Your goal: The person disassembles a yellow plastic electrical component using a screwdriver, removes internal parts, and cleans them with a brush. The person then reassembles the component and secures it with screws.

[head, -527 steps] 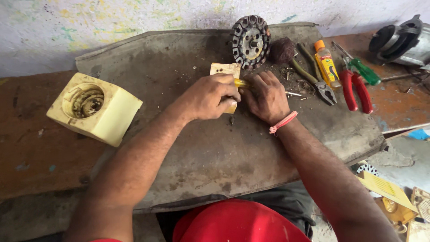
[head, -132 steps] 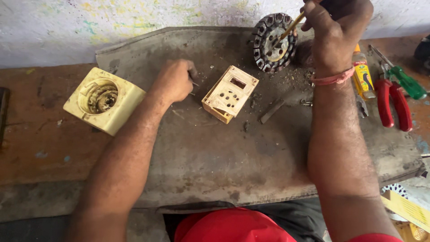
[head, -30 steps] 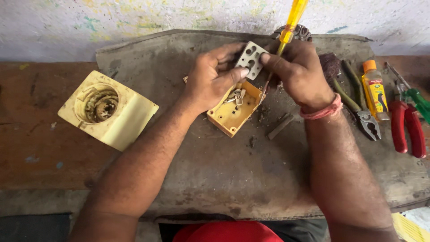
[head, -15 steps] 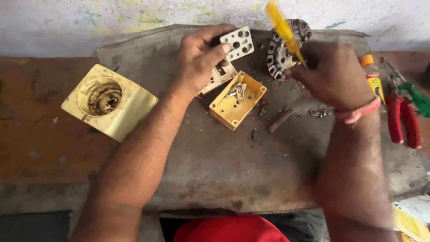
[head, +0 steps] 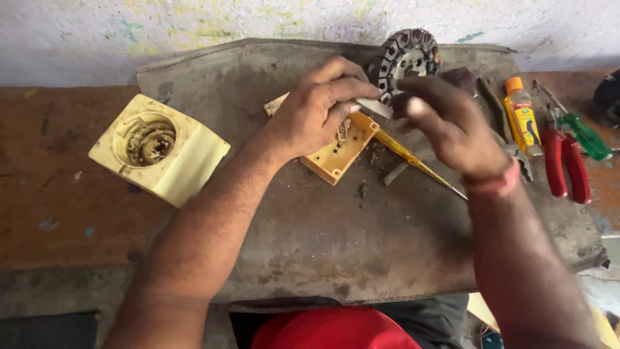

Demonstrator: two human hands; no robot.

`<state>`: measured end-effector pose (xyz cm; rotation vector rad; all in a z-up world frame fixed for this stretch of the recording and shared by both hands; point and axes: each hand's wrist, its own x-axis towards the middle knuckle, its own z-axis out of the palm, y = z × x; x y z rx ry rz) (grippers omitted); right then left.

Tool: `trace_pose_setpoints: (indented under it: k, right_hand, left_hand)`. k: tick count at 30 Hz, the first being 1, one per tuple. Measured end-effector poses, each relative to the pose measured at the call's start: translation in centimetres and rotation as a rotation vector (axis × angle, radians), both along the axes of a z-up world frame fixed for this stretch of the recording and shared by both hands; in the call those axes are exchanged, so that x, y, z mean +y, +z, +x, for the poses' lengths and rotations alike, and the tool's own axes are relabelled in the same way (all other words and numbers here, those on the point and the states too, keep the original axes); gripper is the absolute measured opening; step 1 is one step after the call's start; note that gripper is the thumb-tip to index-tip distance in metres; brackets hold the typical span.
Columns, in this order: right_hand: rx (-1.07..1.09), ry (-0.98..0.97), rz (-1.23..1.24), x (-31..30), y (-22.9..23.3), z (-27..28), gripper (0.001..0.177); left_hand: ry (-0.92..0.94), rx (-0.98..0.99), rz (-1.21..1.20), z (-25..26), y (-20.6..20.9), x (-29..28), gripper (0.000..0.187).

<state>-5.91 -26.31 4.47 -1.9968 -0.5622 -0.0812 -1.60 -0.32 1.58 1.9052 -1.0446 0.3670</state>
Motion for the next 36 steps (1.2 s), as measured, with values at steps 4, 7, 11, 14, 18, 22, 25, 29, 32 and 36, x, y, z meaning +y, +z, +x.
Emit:
trace_pose_setpoints:
  k: [4,7,11,14,18,22,25,29,32,36]
  right_hand:
    - [0.338,0.14,0.114,2.5,0.9,3.2,0.037]
    - [0.283,0.017,0.302,2.8,0.5,5.5,0.038]
    - [0.159,-0.03,0.512,3.0,-1.4,7.7,0.054]
    - [0.117,0.11,0.581,3.1,-3.3,7.7,0.054]
    - [-0.025,0.123,0.398,2.4,-3.6,6.5,0.05]
    - [-0.199,0.166,0.037,1.7,-2.6,5.8,0.049]
    - [-0.261,0.085,-0.074,1.7,-2.4,5.2,0.05]
    - [-0.194,0.058,-0.023,2.3,-2.8,5.2,0.044]
    - [-0.266,0.141,0.369,3.1,-2.6,5.2,0.043]
    - [-0.393,0.037,0.408,3.1,-2.2,4.0,0.046]
  left_hand:
    - [0.082,-0.005,0.031,0.9,-0.2,0.7,0.043]
    - [0.396,-0.068,0.142,2.8,0.5,3.9,0.063]
    - [0.581,0.376,0.756,3.0,0.7,5.3,0.067]
    - [0.506,0.47,0.872,3.0,-0.3,4.7,0.06]
    - [0.529,0.321,0.866,3.9,-2.0,3.3,0.065]
    - [0.542,0.198,0.913,3.9,-1.1,3.2,0.071]
    - [0.66,0.348,0.768,2.9,1.4,4.3,0.085]
    - [0.244,0.549,-0.086,2.8,0.8,5.2,0.078]
    - [-0.341,0.886,-0.73,4.2,-2.3,2.7,0.067]
    - [-0.552,1.083,-0.963,4.1,-4.9,0.7,0.058]
